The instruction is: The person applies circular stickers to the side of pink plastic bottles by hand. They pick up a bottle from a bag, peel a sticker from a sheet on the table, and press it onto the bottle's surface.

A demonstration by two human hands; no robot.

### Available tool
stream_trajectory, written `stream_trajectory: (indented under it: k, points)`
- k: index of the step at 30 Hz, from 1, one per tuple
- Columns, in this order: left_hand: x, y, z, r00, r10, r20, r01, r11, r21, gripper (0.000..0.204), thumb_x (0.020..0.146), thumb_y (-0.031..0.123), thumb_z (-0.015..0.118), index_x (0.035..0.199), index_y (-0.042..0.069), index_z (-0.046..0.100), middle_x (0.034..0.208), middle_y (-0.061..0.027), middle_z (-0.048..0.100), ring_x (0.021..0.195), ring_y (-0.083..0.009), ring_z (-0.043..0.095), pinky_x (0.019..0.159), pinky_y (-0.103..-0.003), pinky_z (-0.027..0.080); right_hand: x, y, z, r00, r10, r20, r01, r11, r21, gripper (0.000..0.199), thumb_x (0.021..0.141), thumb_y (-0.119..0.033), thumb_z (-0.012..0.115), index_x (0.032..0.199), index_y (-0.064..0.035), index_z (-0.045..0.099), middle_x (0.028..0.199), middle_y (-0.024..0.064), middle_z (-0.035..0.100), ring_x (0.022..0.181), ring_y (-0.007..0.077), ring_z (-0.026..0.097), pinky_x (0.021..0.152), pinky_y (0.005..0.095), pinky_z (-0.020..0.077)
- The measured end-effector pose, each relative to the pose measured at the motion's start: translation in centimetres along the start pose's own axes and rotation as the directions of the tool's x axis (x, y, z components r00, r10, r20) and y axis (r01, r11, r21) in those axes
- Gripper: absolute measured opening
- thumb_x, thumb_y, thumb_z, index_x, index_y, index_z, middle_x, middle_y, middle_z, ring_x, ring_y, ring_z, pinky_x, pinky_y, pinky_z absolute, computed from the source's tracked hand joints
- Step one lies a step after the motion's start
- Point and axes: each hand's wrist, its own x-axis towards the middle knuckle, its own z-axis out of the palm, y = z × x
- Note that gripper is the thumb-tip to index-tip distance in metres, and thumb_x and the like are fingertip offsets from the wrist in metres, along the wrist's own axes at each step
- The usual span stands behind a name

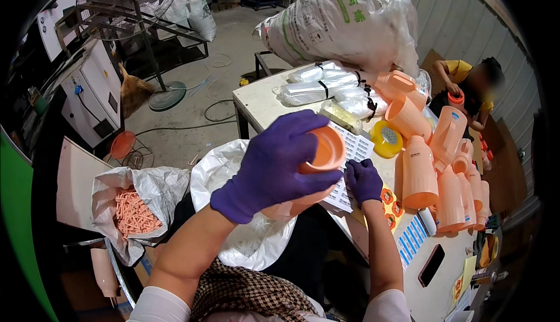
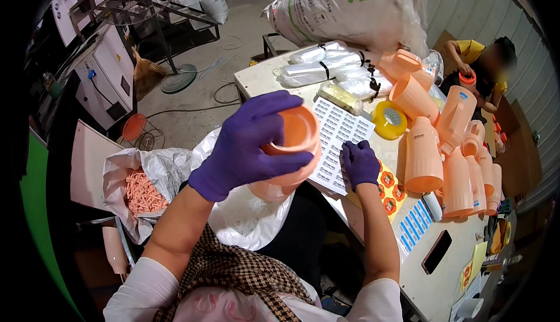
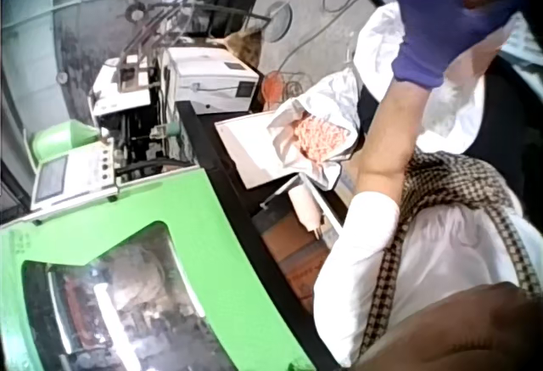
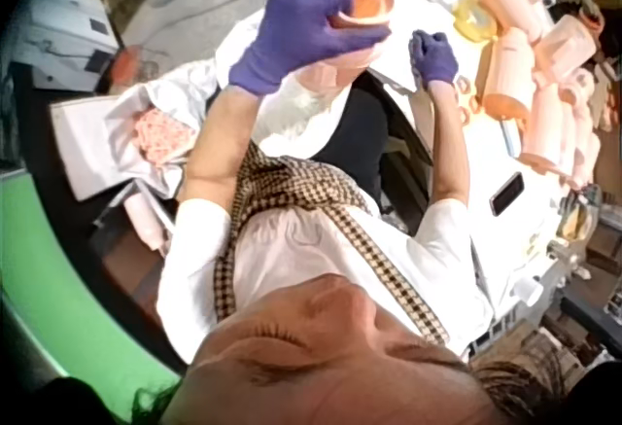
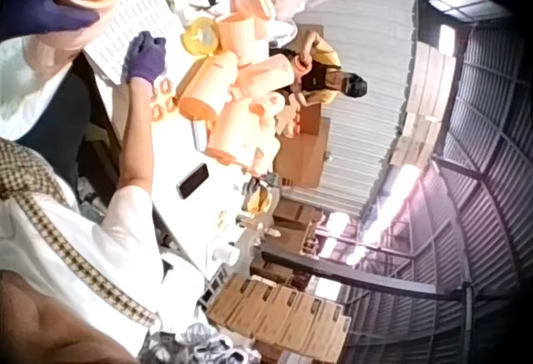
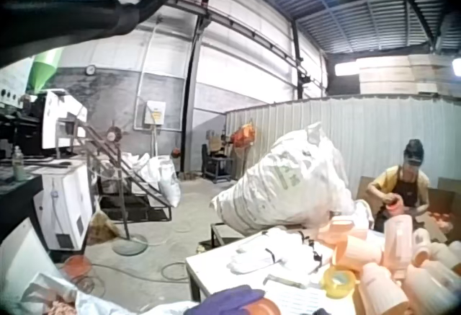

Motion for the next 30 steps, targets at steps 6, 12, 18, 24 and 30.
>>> stream_trajectory:
  k: [6,12,18,24,30]
  points:
    - [-0.1,1.2,0.6,0.998,0.049,0.033,-0.05,0.998,0.036,0.043,0.066,0.03,0.09,0.069,0.006,0.054,0.123,-0.0159,0.067,0.117,-0.035,0.062,0.094,-0.042,0.052,0.9,-1.1,0.2,0.977,0.154,0.146,-0.128,0.976,-0.174,0.034,0.096,-0.039,0.056,0.121,-0.0214,0.071,0.11,0.0161,0.064,0.1,0.034,0.064,0.084,0.0439,0.0531]
    - [-1.0,-0.4,-5.5,0.97,-0.224,-0.092,0.238,0.948,0.209,0.032,0.079,0.034,0.081,0.076,0.005,0.069,0.091,-0.0133,0.071,0.084,-0.0285,0.068,0.077,-0.041,0.054,1.1,4.3,-2.2,0.936,0.117,-0.333,0.079,0.85,0.52,0.033,0.102,-0.014,0.053,0.13,-0.002,0.065,0.106,0.0124,0.069,0.097,0.0217,0.06,0.087,0.0317,0.0471]
    - [-14.4,-6.4,-5.6,0.705,-0.645,0.296,0.488,0.743,0.457,0.04,0.092,0.043,0.063,0.078,0.007,0.073,0.075,-0.0173,0.068,0.074,-0.0369,0.065,0.072,-0.046,0.052,-12.5,-11.4,-3.9,0.884,-0.35,-0.309,0.446,0.829,0.337,0.038,0.08,0.0,0.061,0.116,-0.0052,0.073,0.087,0.0128,0.054,0.082,0.0273,0.057,0.074,0.0348,0.047]
    - [-16.8,-5.3,-6.4,0.557,-0.825,0.098,0.718,0.538,0.442,0.05,0.095,0.049,0.057,0.072,0.006,0.069,0.074,-0.0186,0.066,0.072,-0.0401,0.063,0.069,-0.048,0.051,-16.6,-18.6,-1.9,0.777,-0.611,-0.153,0.625,0.717,0.307,0.049,0.072,-0.019,0.08,0.12,-0.0247,0.073,0.094,0.0079,0.054,0.073,0.0232,0.055,0.062,0.0342,0.0467]
    - [-17.9,-5.4,-6.1,0.618,-0.78,0.103,0.67,0.59,0.45,0.051,0.094,0.05,0.057,0.072,0.006,0.068,0.072,-0.0173,0.065,0.069,-0.0366,0.064,0.066,-0.048,0.05,-17.3,-21.1,-0.9,0.76,-0.638,-0.125,0.643,0.711,0.284,0.045,0.072,-0.015,0.078,0.118,-0.0194,0.074,0.093,0.0106,0.053,0.073,0.0246,0.055,0.063,0.0353,0.0465]
